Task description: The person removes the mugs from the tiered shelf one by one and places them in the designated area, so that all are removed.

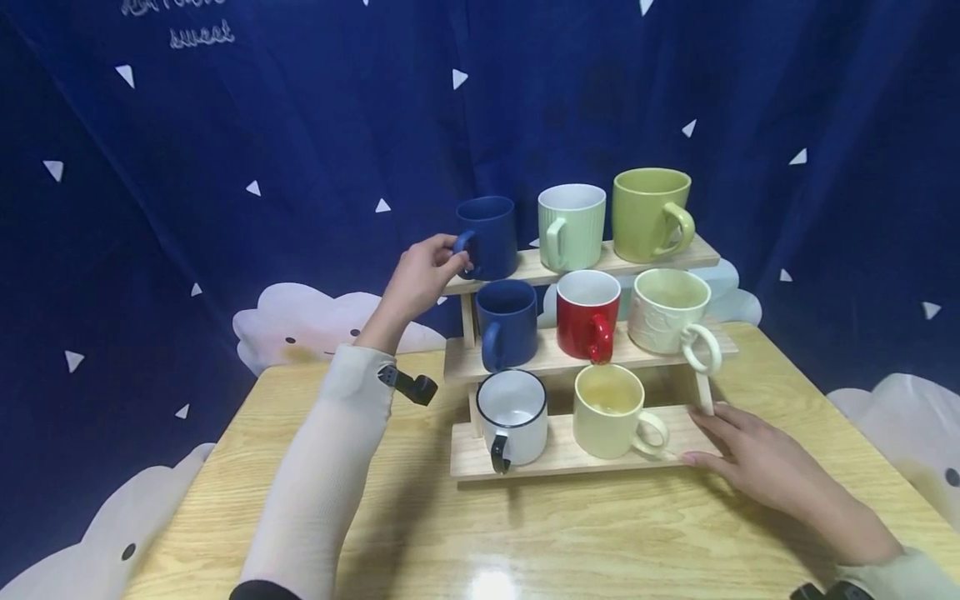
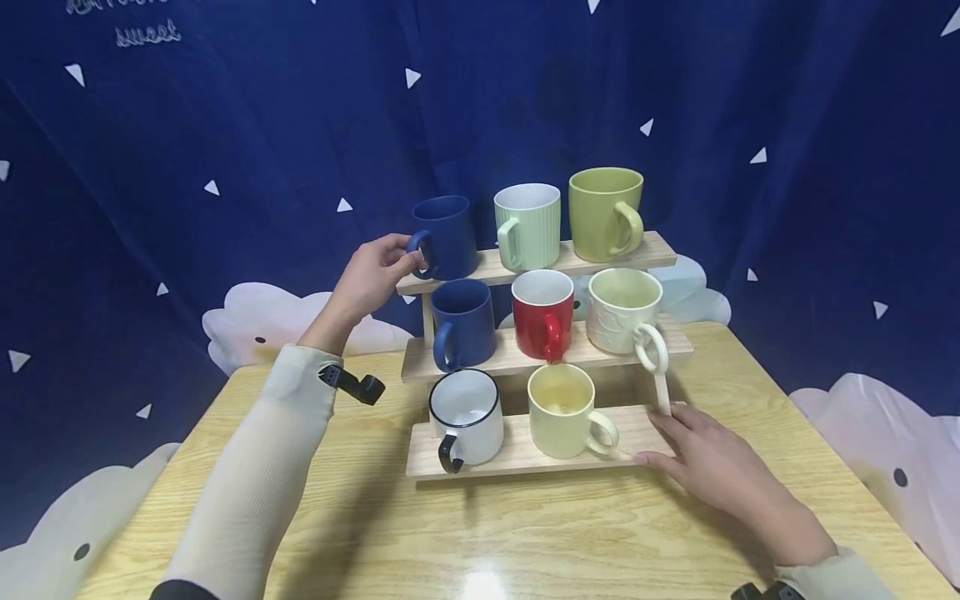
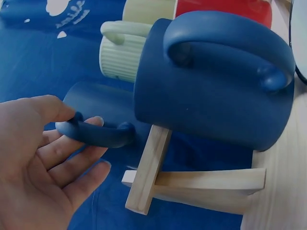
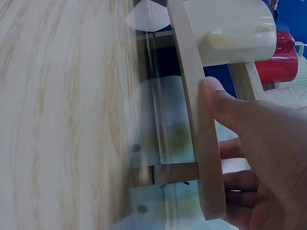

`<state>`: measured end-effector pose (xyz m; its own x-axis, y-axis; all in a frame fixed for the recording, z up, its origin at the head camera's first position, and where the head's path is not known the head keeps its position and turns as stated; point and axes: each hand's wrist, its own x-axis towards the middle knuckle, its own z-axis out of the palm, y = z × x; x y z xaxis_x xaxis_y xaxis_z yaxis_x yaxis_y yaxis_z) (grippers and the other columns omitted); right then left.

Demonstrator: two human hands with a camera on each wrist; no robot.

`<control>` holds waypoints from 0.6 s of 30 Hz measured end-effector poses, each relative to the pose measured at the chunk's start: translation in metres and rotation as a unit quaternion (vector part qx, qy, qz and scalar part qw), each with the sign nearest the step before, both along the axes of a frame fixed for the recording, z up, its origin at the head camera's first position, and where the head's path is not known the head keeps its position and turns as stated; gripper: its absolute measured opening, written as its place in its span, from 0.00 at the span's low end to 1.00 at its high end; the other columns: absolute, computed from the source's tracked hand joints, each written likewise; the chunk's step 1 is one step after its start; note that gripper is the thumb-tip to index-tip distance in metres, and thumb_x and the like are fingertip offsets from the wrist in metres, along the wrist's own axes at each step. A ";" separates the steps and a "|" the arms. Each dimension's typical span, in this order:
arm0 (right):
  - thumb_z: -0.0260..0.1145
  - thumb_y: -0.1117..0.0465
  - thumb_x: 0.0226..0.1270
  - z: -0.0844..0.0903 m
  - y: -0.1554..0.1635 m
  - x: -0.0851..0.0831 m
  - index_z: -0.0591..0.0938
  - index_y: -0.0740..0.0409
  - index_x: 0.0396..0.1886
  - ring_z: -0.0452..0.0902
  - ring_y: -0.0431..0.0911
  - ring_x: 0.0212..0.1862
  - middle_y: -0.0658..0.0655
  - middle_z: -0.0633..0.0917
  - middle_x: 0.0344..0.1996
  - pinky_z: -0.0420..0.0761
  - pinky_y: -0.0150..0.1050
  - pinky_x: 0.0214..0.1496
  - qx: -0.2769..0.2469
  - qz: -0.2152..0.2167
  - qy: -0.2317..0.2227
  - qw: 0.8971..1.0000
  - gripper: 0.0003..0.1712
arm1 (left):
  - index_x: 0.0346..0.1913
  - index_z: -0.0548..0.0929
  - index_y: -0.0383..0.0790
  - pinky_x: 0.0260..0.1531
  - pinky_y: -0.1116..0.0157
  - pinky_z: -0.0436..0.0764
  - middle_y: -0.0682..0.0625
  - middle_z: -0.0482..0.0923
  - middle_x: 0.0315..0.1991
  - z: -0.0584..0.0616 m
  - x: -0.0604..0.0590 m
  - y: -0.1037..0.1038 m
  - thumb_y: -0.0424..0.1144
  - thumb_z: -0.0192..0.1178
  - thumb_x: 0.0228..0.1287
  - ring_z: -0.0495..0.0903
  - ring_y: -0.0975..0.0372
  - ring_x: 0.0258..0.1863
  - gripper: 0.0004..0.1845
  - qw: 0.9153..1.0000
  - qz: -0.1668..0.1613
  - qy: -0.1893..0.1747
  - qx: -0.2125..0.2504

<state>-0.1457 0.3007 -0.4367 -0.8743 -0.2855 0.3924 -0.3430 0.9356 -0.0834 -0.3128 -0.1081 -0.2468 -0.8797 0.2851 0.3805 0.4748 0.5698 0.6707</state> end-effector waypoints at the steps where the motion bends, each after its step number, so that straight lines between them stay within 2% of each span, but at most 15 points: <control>1: 0.61 0.35 0.49 0.000 0.000 0.000 0.74 0.60 0.54 0.69 0.64 0.49 0.67 0.73 0.51 0.70 0.61 0.42 0.000 0.000 0.000 1.000 0.41 | 0.49 0.74 0.44 0.33 0.64 0.74 0.56 0.81 0.34 0.001 0.000 -0.001 0.50 0.53 0.62 0.76 0.65 0.37 0.17 1.000 0.000 -0.004 0.001; 4: 0.62 0.35 0.49 0.000 0.000 0.000 0.75 0.60 0.54 0.70 0.64 0.49 0.66 0.73 0.51 0.70 0.61 0.42 0.000 -0.001 0.004 1.000 0.41 | 0.47 0.76 0.44 0.37 0.66 0.76 0.56 0.81 0.32 0.001 0.000 -0.001 0.51 0.54 0.60 0.78 0.65 0.36 0.18 1.000 -0.001 -0.008 0.013; 10: 0.62 0.35 0.49 0.000 -0.001 0.002 0.75 0.61 0.54 0.69 0.63 0.49 0.67 0.73 0.51 0.70 0.60 0.43 -0.005 0.000 0.005 1.000 0.40 | 0.44 0.77 0.42 0.35 0.69 0.79 0.53 0.80 0.32 -0.002 0.001 0.001 0.45 0.55 0.61 0.80 0.64 0.33 0.13 0.998 0.009 -0.014 0.061; 18: 0.62 0.35 0.49 0.000 -0.001 0.002 0.75 0.61 0.54 0.69 0.62 0.50 0.66 0.73 0.51 0.70 0.59 0.44 -0.005 0.000 0.008 1.000 0.40 | 0.45 0.78 0.41 0.33 0.68 0.79 0.51 0.81 0.35 -0.005 0.003 0.000 0.44 0.57 0.59 0.81 0.61 0.32 0.14 0.996 0.043 0.011 0.084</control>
